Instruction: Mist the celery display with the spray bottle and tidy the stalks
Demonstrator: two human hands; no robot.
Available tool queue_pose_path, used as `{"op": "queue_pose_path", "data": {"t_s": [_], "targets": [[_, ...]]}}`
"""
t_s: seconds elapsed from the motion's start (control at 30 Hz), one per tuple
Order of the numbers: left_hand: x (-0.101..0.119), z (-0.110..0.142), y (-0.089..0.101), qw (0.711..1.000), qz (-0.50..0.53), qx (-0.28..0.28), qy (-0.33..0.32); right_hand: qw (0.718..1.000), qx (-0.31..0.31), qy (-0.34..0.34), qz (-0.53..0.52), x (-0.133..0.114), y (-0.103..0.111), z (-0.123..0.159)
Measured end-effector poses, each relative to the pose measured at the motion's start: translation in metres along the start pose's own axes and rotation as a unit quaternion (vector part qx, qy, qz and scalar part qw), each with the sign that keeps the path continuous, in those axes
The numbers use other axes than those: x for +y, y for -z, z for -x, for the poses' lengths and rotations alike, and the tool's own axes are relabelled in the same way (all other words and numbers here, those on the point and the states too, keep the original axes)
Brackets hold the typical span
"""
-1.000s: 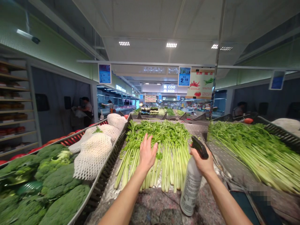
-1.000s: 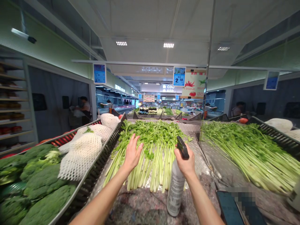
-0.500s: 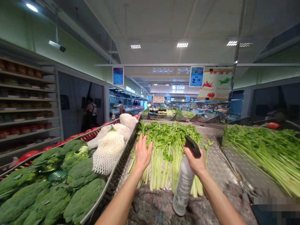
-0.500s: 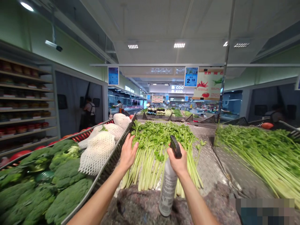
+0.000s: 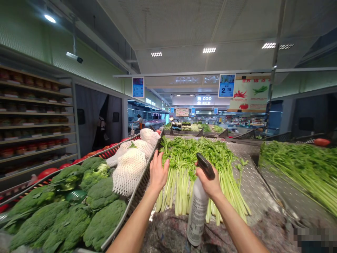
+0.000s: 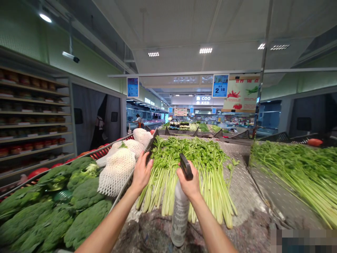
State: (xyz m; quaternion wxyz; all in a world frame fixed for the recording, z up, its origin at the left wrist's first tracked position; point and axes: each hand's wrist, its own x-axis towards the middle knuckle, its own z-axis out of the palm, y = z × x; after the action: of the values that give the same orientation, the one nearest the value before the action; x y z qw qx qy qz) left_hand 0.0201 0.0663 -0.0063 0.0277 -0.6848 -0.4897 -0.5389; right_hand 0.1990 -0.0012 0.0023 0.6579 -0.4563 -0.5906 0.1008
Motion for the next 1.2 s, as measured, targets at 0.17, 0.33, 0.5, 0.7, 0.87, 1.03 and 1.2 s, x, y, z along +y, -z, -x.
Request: {"op": "queue_pose_path", "data": {"t_s": [0.17,0.33,0.5,0.7,0.87,1.03,1.2], "targets": [[-0.008,0.002,0.001,1.000,-0.003,0.007,-0.002,0.999,-0.029,-0.008,-0.019,-0.002,-0.022,0.008],[-0.016,0.004,0.002,1.000,0.000,0.013,0.007,0.998,-0.057,0.008,-0.028,0.001,-0.038,0.017],[-0.018,0.004,0.001,1.000,0.012,0.015,0.008,0.995,-0.092,0.032,-0.029,-0.009,-0.045,0.021],[-0.016,0.002,0.002,1.000,0.023,0.013,0.005,0.998,-0.049,0.024,-0.022,-0.009,-0.037,0.018],[-0.011,0.001,-0.002,1.000,0.018,0.014,0.002,0.999,-0.006,0.010,-0.030,-0.001,-0.017,0.009],[-0.001,0.000,-0.008,1.000,0.010,0.000,-0.005,1.000,0.025,0.007,-0.002,0.003,0.002,0.002],[0.011,-0.001,-0.014,1.000,0.014,-0.013,-0.011,0.998,0.037,0.029,0.037,0.006,0.016,0.002]]}}
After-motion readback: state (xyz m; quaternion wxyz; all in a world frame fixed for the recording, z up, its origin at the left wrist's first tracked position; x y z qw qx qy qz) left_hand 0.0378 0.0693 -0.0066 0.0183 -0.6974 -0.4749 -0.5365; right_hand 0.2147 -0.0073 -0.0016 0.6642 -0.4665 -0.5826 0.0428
